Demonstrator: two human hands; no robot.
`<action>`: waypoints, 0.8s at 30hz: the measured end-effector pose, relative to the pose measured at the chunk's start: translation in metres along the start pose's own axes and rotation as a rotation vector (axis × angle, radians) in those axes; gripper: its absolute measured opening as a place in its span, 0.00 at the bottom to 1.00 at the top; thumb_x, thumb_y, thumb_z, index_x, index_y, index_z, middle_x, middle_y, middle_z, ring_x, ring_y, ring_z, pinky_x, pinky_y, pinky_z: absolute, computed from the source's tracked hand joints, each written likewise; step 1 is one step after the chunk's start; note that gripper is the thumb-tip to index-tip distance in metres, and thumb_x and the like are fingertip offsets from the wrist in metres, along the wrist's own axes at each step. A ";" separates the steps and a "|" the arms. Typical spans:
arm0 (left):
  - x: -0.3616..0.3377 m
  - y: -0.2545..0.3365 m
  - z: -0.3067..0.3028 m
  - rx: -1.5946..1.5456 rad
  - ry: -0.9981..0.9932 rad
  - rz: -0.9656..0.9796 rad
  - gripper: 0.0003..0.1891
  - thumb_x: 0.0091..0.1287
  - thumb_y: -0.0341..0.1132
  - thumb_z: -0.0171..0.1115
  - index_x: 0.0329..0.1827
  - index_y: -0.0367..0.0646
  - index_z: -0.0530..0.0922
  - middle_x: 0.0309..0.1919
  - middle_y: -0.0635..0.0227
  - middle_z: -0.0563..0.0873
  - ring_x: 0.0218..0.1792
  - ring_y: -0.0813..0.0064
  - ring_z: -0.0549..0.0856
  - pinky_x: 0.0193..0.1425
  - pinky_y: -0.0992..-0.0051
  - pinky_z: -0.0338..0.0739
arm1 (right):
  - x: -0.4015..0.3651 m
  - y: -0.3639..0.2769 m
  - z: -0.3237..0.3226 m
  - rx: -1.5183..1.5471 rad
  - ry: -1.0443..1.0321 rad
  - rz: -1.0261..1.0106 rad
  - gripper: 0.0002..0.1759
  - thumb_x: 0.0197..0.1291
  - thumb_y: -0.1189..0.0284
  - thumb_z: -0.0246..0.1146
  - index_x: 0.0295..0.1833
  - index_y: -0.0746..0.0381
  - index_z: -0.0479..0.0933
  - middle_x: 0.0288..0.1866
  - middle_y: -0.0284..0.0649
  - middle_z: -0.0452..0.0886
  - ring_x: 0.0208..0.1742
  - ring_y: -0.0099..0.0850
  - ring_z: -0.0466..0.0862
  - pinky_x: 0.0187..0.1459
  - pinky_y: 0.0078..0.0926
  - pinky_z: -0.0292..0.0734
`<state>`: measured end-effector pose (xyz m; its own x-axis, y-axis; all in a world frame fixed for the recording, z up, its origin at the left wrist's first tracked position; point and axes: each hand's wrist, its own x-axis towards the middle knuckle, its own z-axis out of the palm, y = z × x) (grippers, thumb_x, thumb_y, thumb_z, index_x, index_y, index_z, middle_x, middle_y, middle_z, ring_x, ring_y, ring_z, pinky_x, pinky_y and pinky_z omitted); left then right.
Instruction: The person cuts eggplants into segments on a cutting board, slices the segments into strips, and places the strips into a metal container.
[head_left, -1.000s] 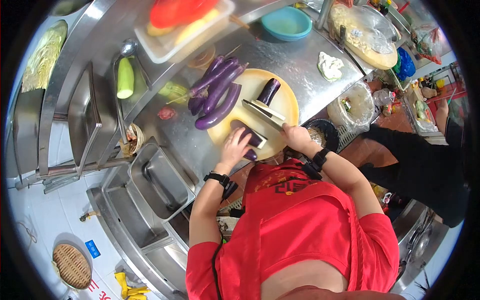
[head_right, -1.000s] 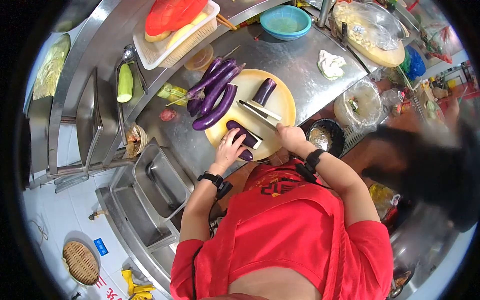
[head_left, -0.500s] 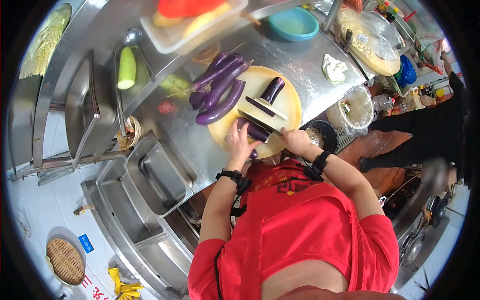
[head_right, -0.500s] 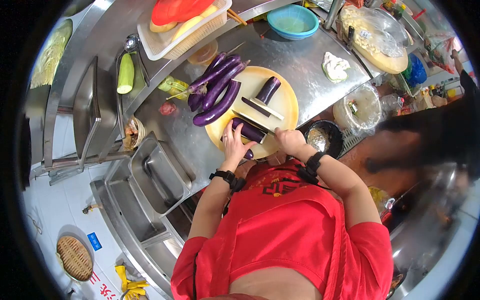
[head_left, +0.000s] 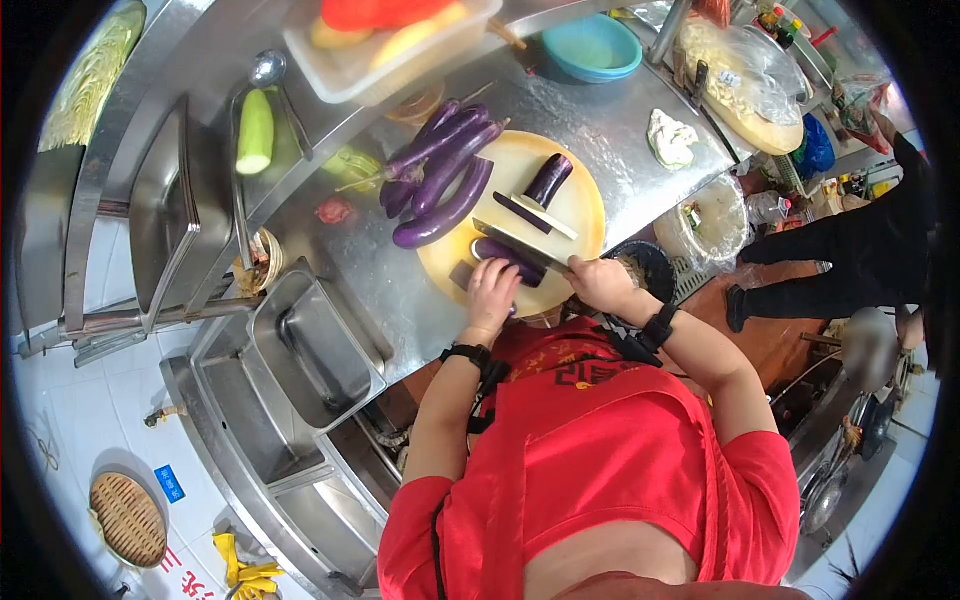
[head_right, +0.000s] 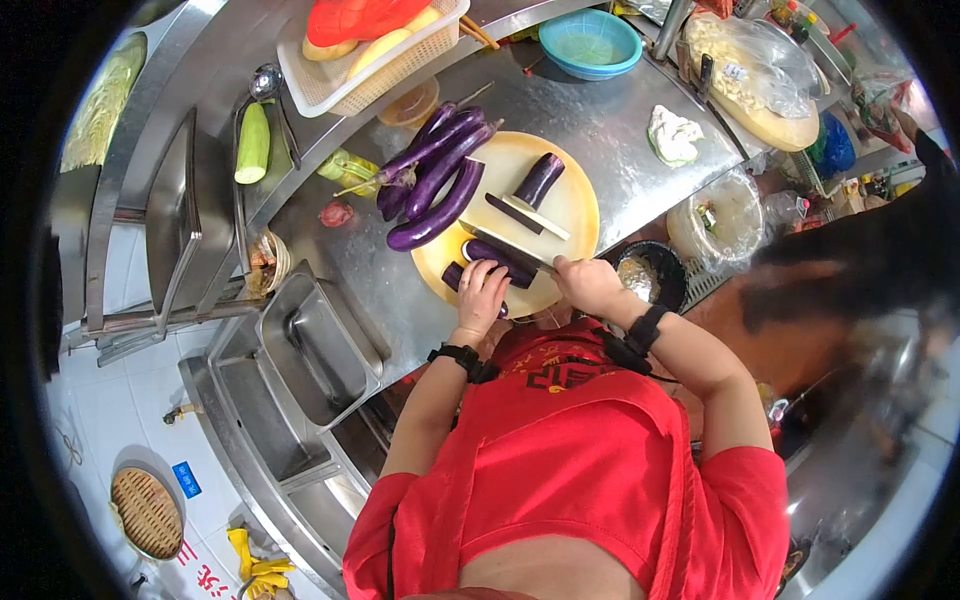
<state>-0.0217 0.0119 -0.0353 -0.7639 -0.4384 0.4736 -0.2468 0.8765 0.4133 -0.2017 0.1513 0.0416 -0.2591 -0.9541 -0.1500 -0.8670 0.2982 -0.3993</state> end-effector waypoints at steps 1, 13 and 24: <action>-0.001 0.000 0.002 -0.009 0.021 -0.007 0.12 0.55 0.33 0.67 0.42 0.45 0.80 0.45 0.66 0.77 0.51 0.61 0.74 0.56 0.65 0.69 | -0.001 -0.002 -0.004 -0.020 -0.023 -0.016 0.13 0.62 0.63 0.54 0.38 0.64 0.72 0.21 0.49 0.80 0.25 0.46 0.82 0.27 0.42 0.77; -0.003 -0.002 0.001 -0.084 0.049 -0.012 0.10 0.54 0.31 0.67 0.39 0.42 0.80 0.42 0.64 0.79 0.47 0.59 0.76 0.53 0.65 0.72 | 0.018 -0.007 0.032 -0.157 -0.115 -0.055 0.13 0.61 0.64 0.54 0.39 0.64 0.71 0.23 0.47 0.81 0.25 0.41 0.84 0.25 0.37 0.78; -0.007 -0.008 0.011 -0.050 0.115 0.001 0.10 0.53 0.27 0.67 0.38 0.42 0.80 0.41 0.64 0.78 0.45 0.60 0.77 0.51 0.65 0.72 | 0.010 -0.010 0.002 -0.056 -0.095 -0.005 0.16 0.62 0.61 0.53 0.40 0.65 0.72 0.22 0.49 0.80 0.26 0.46 0.83 0.29 0.42 0.78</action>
<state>-0.0209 0.0102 -0.0500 -0.6897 -0.4602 0.5591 -0.2142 0.8672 0.4495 -0.1953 0.1385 0.0423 -0.2153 -0.9480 -0.2342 -0.8914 0.2888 -0.3493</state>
